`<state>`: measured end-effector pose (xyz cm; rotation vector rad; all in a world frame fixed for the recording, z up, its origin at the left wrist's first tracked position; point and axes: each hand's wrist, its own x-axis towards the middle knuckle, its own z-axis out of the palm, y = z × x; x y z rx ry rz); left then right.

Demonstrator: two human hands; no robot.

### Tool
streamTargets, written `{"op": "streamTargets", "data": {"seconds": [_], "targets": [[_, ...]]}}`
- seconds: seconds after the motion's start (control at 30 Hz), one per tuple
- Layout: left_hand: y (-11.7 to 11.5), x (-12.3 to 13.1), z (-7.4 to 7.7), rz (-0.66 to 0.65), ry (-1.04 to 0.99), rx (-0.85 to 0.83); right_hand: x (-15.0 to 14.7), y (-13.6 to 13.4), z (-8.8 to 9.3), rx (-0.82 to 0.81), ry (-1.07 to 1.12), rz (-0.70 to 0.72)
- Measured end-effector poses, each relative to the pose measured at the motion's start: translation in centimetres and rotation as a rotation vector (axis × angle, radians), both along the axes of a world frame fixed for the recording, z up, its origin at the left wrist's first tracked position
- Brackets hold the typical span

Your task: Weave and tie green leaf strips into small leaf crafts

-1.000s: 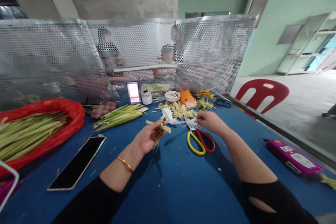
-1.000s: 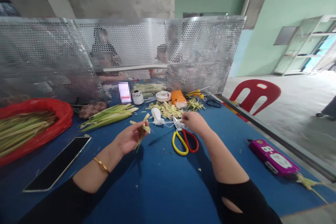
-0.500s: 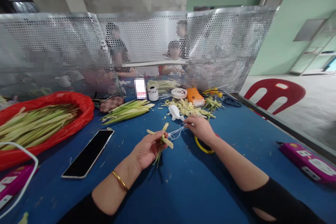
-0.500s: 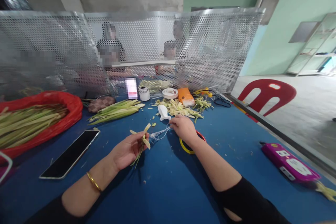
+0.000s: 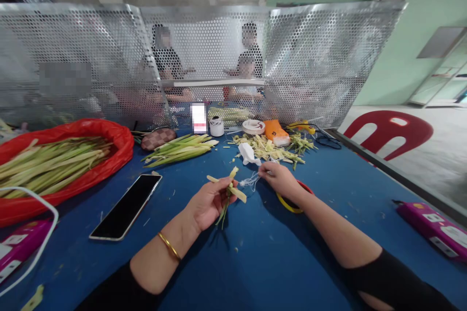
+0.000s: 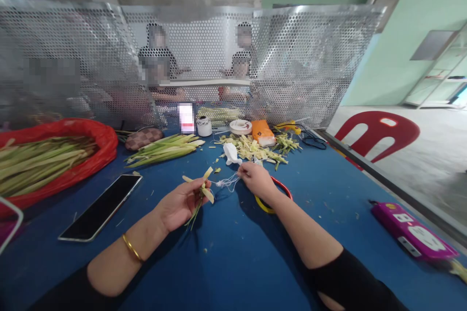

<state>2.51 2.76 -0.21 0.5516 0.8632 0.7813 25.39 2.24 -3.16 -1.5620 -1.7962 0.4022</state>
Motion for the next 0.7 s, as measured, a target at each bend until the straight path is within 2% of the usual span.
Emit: {"op": "streamTargets", "data": {"seconds": [0.13,0.27,0.43,0.53,0.6,0.7], "targets": [[0.6,0.0,-0.2,0.064,0.037,-0.020,1.2,-0.3,1.6,-0.014,0.257,0.016],[1.0,-0.1,-0.5,0.083,0.078,-0.022,1.5,-1.2,3.2,-0.026,0.414,0.052],[1.4,-0.6,-0.4,0.139,0.147,0.139,0.8,-1.7,3.8,-0.030,0.607,-0.003],[1.4,-0.8,0.2,0.198,0.161,0.272,0.1,-1.8,3.7,-0.065,0.626,-0.002],[1.1,-0.8,0.5,0.137,0.143,0.365,-0.6,-1.9,3.6,-0.111,0.614,0.026],[0.1,-0.4,0.7,-0.106,0.087,0.401,-2.1,-2.2,3.3,-0.158,0.548,0.090]]}}
